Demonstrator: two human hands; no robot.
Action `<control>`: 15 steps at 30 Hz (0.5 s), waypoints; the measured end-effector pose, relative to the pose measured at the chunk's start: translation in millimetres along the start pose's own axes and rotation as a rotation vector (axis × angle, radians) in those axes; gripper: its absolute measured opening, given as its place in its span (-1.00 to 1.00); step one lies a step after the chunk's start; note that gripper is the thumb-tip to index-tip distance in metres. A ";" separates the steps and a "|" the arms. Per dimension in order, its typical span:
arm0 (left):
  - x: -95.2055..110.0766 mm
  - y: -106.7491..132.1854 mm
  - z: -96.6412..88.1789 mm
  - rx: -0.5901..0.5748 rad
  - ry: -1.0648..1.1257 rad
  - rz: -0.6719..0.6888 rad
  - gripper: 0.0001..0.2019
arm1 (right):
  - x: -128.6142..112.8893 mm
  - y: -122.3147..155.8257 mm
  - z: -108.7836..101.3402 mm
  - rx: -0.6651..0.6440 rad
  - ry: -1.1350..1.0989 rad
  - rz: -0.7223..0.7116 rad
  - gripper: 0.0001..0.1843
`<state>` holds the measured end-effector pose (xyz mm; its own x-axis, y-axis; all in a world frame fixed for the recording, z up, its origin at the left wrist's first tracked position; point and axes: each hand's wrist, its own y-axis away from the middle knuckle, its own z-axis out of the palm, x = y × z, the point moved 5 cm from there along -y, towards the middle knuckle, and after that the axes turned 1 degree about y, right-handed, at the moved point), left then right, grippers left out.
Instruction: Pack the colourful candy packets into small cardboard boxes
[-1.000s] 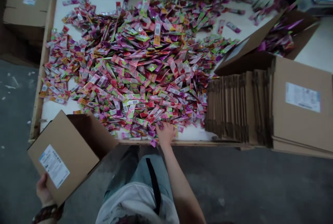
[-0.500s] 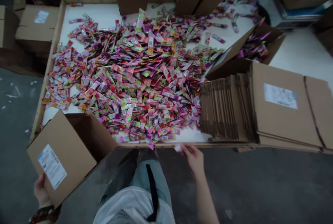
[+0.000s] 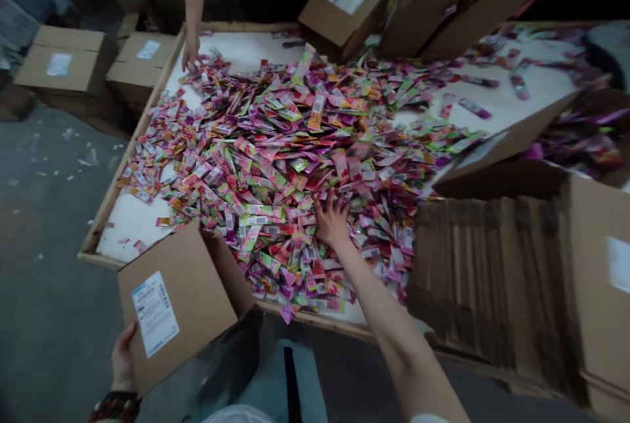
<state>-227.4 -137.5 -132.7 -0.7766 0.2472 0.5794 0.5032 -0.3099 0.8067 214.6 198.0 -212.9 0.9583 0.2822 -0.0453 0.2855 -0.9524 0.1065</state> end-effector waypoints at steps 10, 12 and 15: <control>-62.0 -22.8 27.3 -0.231 0.270 -0.077 -0.67 | -19.8 -29.6 -38.5 -0.009 -0.314 0.194 -0.54; -70.1 -23.2 32.9 -0.282 0.291 -0.100 -0.67 | -29.9 -32.1 -66.2 0.081 -0.421 0.136 -0.52; -82.2 -28.4 59.5 -0.382 0.352 -0.111 -0.67 | -63.4 -27.7 -107.9 0.185 -0.634 -0.041 -0.53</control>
<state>-155.3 -94.4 -196.3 -0.9307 -0.0048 0.3658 0.2874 -0.6283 0.7230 147.3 218.9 -105.8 0.7374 0.2500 -0.6276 0.2603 -0.9624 -0.0775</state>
